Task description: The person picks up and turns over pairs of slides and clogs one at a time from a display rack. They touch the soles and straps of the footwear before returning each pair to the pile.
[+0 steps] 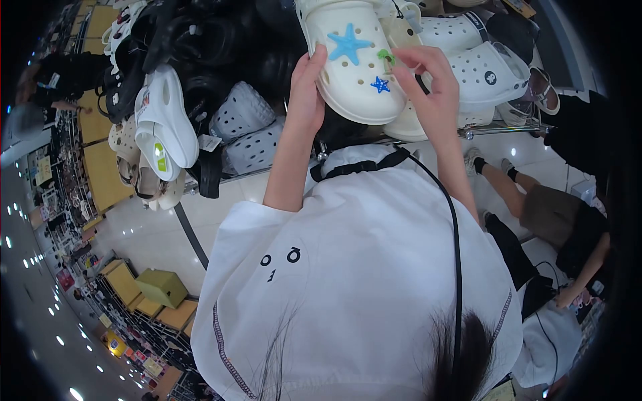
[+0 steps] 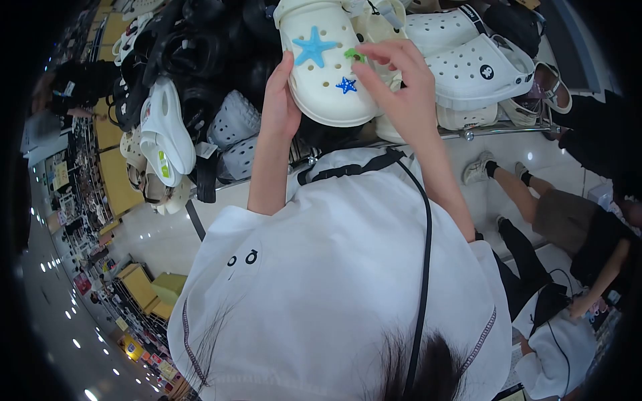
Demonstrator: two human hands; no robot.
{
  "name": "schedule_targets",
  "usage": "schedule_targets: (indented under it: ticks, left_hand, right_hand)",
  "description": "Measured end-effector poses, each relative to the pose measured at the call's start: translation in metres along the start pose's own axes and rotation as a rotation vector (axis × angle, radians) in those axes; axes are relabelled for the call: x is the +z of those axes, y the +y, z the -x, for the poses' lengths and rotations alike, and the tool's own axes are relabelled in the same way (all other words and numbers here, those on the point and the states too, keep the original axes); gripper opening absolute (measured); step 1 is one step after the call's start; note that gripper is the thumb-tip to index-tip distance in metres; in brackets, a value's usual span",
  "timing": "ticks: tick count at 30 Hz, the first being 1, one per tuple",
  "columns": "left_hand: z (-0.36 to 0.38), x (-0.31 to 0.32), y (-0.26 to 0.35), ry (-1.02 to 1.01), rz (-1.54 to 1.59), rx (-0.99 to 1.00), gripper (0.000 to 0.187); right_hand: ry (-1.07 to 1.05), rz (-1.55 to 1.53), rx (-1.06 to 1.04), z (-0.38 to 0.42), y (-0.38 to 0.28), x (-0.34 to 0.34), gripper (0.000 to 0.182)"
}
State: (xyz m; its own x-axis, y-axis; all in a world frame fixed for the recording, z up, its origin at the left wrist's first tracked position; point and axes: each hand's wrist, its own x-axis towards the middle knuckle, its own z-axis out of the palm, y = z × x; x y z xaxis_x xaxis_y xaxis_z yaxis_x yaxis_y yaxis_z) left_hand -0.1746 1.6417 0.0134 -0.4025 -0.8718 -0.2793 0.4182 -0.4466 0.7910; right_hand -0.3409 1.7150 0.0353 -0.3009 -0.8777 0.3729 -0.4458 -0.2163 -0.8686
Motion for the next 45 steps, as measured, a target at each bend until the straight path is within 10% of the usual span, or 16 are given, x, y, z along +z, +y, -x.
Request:
schedule_targets:
  ticks: [5, 20, 45]
  left_hand:
    - [0.000, -0.001, -0.002, -0.010, 0.010, 0.001, 0.050]
    - [0.003, 0.008, 0.005, 0.091, -0.006, 0.083, 0.039]
    - [-0.009, -0.007, -0.001, 0.186, 0.045, 0.078, 0.035]
  right_hand:
    - [-0.121, 0.129, -0.178, 0.010, -0.021, -0.004, 0.032]
    - [0.022, -0.062, 0.291, 0.022, -0.015, 0.012, 0.018]
    - [-0.081, -0.027, 0.015, 0.021, -0.001, 0.024, 0.017]
